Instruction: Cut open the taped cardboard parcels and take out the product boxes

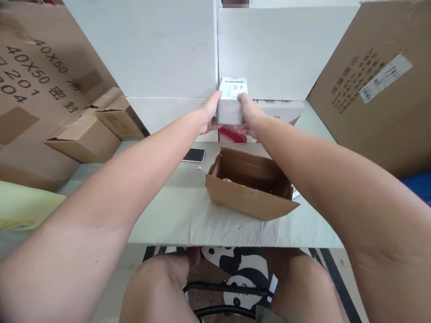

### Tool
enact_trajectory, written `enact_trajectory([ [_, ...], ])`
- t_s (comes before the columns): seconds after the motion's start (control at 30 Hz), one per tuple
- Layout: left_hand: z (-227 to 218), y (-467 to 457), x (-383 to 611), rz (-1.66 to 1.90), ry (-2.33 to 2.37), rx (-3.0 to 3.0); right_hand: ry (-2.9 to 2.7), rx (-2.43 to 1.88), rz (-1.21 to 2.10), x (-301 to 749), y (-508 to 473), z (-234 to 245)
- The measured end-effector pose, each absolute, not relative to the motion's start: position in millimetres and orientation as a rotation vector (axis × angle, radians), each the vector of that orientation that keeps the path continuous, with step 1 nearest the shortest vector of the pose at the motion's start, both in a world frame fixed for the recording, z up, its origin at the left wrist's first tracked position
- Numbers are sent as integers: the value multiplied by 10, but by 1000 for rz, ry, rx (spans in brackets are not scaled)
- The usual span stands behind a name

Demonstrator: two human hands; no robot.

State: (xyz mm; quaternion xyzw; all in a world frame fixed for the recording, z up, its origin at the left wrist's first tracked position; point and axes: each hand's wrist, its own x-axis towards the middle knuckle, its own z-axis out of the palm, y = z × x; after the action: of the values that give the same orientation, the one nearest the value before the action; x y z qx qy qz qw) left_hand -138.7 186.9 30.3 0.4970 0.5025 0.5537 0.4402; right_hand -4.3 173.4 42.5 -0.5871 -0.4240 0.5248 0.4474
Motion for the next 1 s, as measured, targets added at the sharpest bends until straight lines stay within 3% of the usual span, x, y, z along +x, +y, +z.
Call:
enact_trajectory([
  [0.1, 416, 1735, -1421, 1092, 1317, 1059, -1010, -1397, 1314, 3, 1651, 457],
  [0.27, 507, 980, -1581, 1186, 1225, 1145, -835, -1243, 1294, 601, 1141, 580],
  [0.47, -47, -37, -1818, 1392, 1175, 1383, -587, -1474, 951, 1903, 772, 133],
  [0.7, -634, 7, -1499, 1603, 1047, 1794, -476, -1871, 830, 2515, 1086, -635],
  [1.0, -712, -78, -1332, 1779, 1113, 1883, -759, -1986, 772, 2413, 1824, -790],
])
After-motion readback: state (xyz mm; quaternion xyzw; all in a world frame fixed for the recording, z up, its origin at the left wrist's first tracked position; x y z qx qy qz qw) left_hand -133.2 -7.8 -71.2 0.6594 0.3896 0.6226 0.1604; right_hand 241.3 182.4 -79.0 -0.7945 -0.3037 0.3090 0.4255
